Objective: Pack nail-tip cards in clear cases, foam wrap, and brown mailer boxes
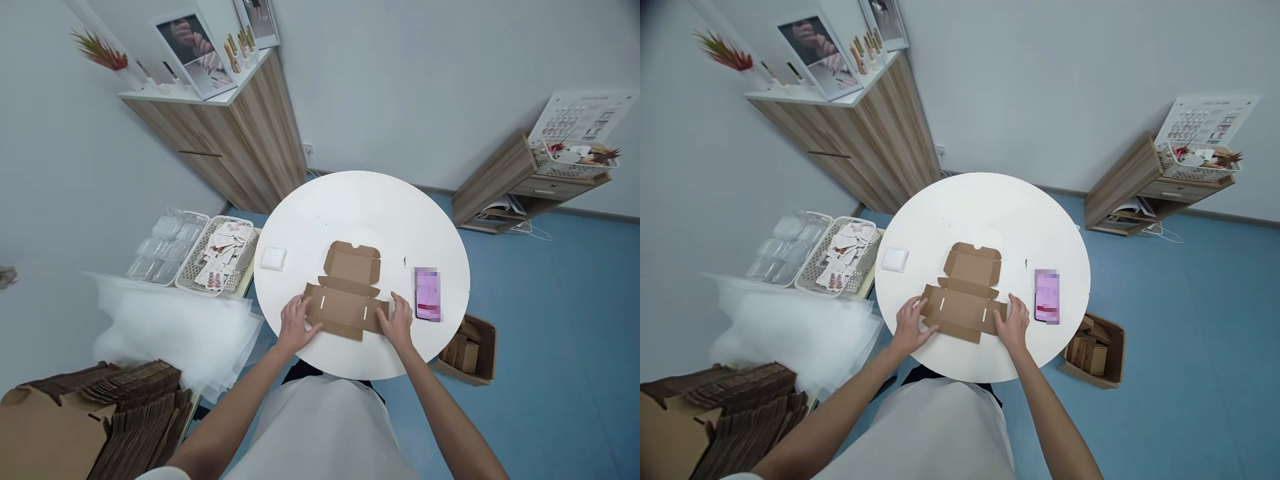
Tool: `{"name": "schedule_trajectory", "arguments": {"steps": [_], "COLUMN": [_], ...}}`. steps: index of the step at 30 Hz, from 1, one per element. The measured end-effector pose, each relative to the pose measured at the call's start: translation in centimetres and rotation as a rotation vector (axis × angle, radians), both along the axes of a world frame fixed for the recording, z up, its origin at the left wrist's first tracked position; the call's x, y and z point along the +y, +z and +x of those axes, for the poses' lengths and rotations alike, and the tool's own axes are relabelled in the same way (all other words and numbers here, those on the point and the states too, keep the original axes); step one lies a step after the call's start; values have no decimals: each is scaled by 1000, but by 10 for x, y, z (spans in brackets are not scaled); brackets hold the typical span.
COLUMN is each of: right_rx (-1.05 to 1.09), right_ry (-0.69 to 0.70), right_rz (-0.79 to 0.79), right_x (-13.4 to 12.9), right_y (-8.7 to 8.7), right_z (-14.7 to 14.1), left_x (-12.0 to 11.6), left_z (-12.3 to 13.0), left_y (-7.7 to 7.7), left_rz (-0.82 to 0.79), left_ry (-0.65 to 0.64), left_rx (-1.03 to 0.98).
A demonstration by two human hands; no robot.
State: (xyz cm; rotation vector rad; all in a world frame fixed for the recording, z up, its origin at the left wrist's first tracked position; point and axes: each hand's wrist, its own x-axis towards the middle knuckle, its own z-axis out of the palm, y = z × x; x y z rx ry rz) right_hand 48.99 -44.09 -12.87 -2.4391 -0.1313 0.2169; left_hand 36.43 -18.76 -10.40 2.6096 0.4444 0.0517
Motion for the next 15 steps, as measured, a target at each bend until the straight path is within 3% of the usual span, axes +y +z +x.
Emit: {"name": "schedule_trajectory", "arguments": {"steps": [3,5,10,15], "right_rx": [58,154,342,322], "right_ry": [95,153,170,176], "right_rz": [-17,9,91,162], "right_x": [15,26,47,52], "right_y": [10,13,6,4], "right_z": [27,44,68,54], "left_x": [-7,-11,-10,0], "left_z": [-1,2,14,18], "left_y": [6,4,-14,-19], "left_rz": [15,11,-2,28], "left_ry": [-319,-428,-443,-486], "left_rx": [70,93,183,183]}}
